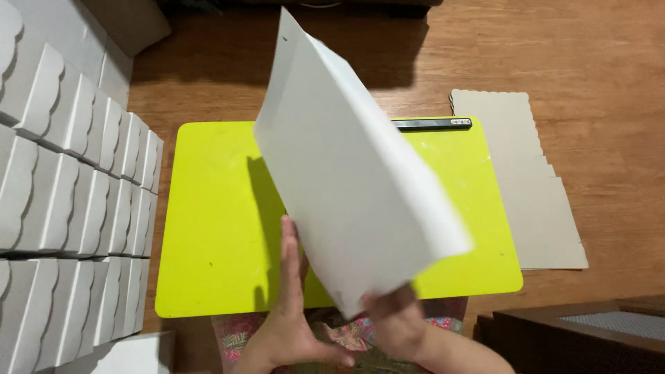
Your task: Folding cardboard sheets into boxes on a small table.
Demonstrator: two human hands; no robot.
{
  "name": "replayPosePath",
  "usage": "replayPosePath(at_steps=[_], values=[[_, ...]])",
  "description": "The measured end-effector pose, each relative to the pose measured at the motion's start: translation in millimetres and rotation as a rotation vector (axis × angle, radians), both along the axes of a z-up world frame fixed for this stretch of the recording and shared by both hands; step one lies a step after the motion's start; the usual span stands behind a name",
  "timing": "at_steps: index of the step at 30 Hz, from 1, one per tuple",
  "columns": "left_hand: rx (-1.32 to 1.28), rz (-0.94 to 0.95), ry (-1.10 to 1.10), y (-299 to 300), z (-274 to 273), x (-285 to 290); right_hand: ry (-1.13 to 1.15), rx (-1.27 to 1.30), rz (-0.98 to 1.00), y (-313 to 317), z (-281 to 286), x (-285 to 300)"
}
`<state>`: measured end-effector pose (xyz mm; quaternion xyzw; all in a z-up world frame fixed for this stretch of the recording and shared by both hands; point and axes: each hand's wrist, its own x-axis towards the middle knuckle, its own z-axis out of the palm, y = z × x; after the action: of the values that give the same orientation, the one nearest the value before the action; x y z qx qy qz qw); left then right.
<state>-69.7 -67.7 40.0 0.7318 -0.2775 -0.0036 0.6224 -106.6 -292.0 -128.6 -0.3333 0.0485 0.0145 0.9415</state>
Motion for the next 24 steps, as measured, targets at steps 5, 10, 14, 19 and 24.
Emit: replayPosePath(at_steps=[5, 10, 14, 19, 24], values=[[-0.433, 0.148, 0.096, -2, -31, -5, -0.798, -0.711, 0.551, 63, 185, 54], [-0.035, 0.913, 0.979, 22, -134, -27, -0.739, -0.85, 0.652, 65, 212, 66], [-0.379, 1.23, 0.774, 31, -86, -14, -0.658, -1.195, 0.453, 13, 201, 80], [-0.473, 1.352, 0.84, 77, -105, -3, -0.438, -1.556, 0.036, -84, 151, 116], [-0.638, 1.189, 0.518, 131, -100, 49, -0.33, -1.842, 0.006, -152, 123, 141]])
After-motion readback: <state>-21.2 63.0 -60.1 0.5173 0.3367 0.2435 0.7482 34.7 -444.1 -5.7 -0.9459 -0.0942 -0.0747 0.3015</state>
